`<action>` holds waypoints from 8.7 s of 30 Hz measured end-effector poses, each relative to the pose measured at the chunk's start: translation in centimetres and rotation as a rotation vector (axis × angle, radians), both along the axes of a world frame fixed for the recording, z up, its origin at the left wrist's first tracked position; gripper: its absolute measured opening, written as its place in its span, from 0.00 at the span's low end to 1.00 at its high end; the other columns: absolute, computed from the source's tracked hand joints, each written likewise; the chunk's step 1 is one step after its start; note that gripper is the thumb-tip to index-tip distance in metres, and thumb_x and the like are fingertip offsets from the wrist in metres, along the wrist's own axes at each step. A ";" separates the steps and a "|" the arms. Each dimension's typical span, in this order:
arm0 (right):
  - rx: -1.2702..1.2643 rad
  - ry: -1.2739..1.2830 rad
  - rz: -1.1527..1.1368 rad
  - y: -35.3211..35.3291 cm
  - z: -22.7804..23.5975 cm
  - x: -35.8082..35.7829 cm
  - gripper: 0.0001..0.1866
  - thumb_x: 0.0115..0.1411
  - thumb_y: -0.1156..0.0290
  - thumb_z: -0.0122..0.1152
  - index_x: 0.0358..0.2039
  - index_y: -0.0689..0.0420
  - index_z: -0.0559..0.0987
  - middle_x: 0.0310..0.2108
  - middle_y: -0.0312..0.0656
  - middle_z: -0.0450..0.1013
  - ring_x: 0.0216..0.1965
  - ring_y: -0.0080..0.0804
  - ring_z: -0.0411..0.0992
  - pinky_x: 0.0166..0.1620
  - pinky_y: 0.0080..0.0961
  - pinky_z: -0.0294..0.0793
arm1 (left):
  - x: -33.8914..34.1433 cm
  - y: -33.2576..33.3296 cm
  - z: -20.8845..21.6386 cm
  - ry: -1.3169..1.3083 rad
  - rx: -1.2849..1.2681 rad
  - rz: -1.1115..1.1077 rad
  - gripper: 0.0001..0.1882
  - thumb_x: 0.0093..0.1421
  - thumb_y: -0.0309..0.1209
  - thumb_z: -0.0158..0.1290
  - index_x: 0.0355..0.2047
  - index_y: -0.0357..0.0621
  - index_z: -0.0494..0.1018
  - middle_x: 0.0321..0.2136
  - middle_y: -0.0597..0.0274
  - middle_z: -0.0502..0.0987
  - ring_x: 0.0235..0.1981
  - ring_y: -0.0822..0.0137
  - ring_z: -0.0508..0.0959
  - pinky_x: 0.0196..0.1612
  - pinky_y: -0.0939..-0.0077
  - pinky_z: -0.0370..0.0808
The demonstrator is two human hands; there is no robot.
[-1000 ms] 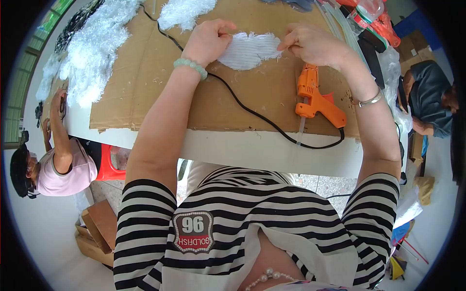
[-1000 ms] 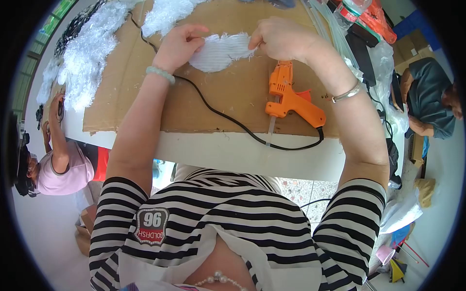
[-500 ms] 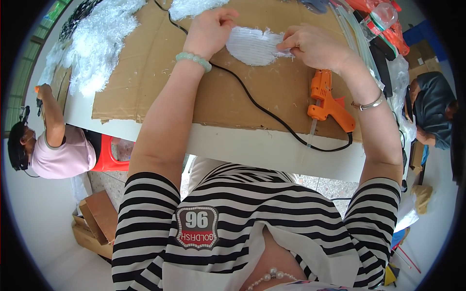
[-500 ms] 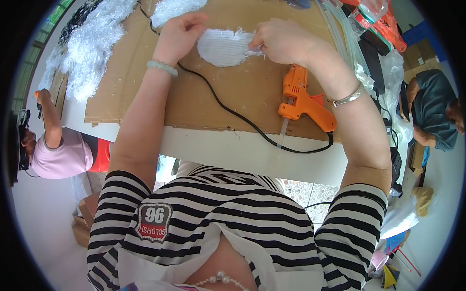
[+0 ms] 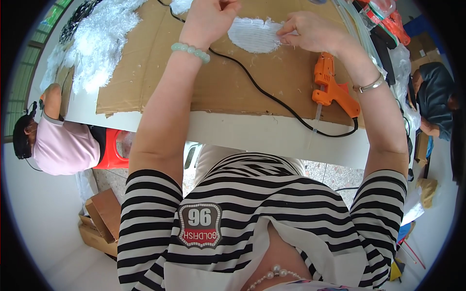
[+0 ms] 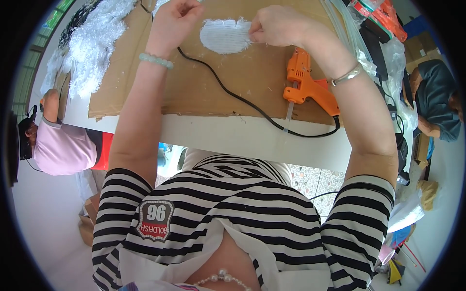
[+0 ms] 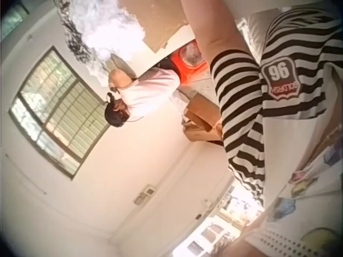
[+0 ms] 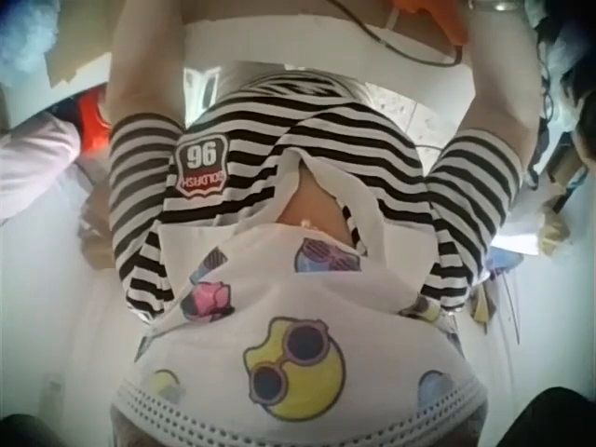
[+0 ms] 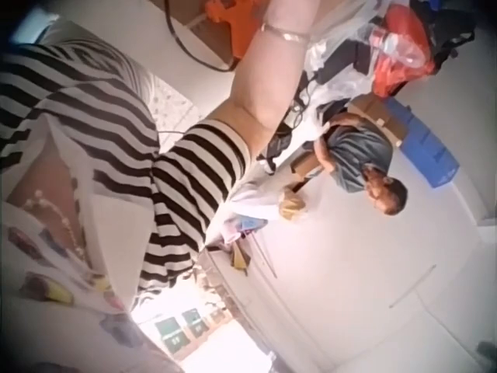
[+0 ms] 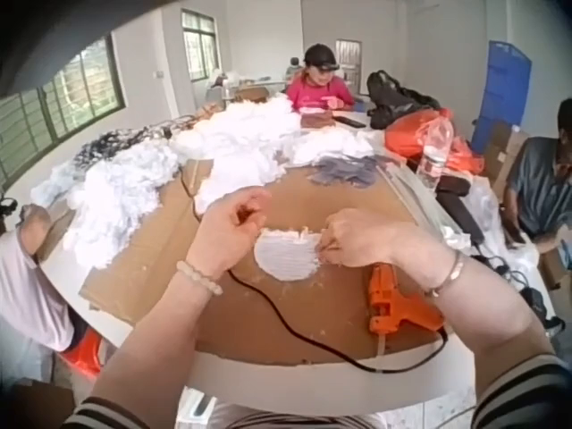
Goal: Using a hot glue gun to attach white fiberfill stuffing to white fabric base pieces.
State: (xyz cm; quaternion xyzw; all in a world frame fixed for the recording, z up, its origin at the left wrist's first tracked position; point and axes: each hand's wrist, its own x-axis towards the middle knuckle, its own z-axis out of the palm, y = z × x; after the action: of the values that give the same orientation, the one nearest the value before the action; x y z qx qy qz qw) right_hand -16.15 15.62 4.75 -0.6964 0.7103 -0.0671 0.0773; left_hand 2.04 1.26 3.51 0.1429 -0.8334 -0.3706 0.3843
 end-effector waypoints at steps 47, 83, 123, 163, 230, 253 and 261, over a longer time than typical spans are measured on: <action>-0.002 0.429 -0.011 -1.9 0.2 4.1 0.20 0.52 0.49 0.60 0.28 0.55 0.81 0.25 0.45 0.76 0.33 0.43 0.73 0.40 0.37 0.68 | 3.9 5.5 -3.8 -0.198 -0.702 -0.166 0.08 0.51 0.32 0.57 0.27 0.40 0.74 0.27 0.59 0.75 0.32 0.61 0.76 0.43 0.68 0.71; -0.203 0.263 -0.042 6.4 2.0 -1.3 0.18 0.52 0.79 0.53 0.45 0.58 0.76 0.36 0.44 0.70 0.39 0.43 0.70 0.43 0.34 0.70 | 1.6 4.8 -0.4 -0.257 -0.572 -0.238 0.08 0.55 0.32 0.54 0.31 0.41 0.75 0.30 0.58 0.77 0.32 0.55 0.75 0.38 0.64 0.72; -0.032 -0.053 -0.172 2.9 -0.9 -1.4 0.30 0.55 0.79 0.44 0.61 0.57 0.60 0.48 0.44 0.72 0.51 0.45 0.67 0.55 0.35 0.66 | 0.1 3.6 -4.2 -0.228 -0.666 -0.270 0.14 0.55 0.36 0.54 0.38 0.41 0.74 0.38 0.57 0.78 0.44 0.55 0.75 0.47 0.65 0.71; -0.247 -1.169 -0.327 9.8 0.2 -1.2 0.19 0.60 0.64 0.44 0.44 0.66 0.73 0.39 0.47 0.74 0.44 0.33 0.71 0.50 0.27 0.69 | 0.7 3.3 -4.3 -0.206 -0.606 -0.255 0.17 0.53 0.37 0.57 0.41 0.44 0.74 0.35 0.57 0.79 0.41 0.54 0.74 0.45 0.66 0.72; -0.108 -0.728 -0.416 7.3 -0.7 -0.7 0.24 0.65 0.47 0.43 0.34 0.58 0.72 0.22 0.32 0.67 0.25 0.19 0.64 0.29 0.16 0.60 | 0.8 2.9 -4.0 -0.233 -0.637 -0.224 0.18 0.55 0.45 0.53 0.36 0.45 0.77 0.36 0.65 0.79 0.39 0.59 0.72 0.45 0.66 0.70; 0.031 -0.647 -0.363 4.4 -0.8 -0.4 0.20 0.65 0.51 0.46 0.35 0.58 0.70 0.26 0.32 0.66 0.26 0.19 0.65 0.29 0.17 0.63 | 1.1 2.8 -4.1 -0.235 -0.711 -0.196 0.18 0.54 0.47 0.54 0.34 0.46 0.77 0.33 0.68 0.79 0.34 0.63 0.72 0.41 0.68 0.71; 0.058 -0.622 -0.339 3.1 -0.7 0.6 0.20 0.65 0.52 0.47 0.35 0.58 0.71 0.26 0.32 0.67 0.26 0.19 0.66 0.29 0.17 0.63 | 1.3 3.3 -3.8 -0.233 -0.700 -0.193 0.17 0.53 0.46 0.55 0.31 0.44 0.75 0.31 0.62 0.78 0.28 0.62 0.76 0.34 0.69 0.73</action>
State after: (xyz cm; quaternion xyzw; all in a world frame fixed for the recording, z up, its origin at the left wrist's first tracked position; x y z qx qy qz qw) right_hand -15.59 18.70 4.03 -0.5126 0.7598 -0.2674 0.2974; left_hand 3.34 4.53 -0.26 -0.0352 -0.9572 -0.0794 0.2759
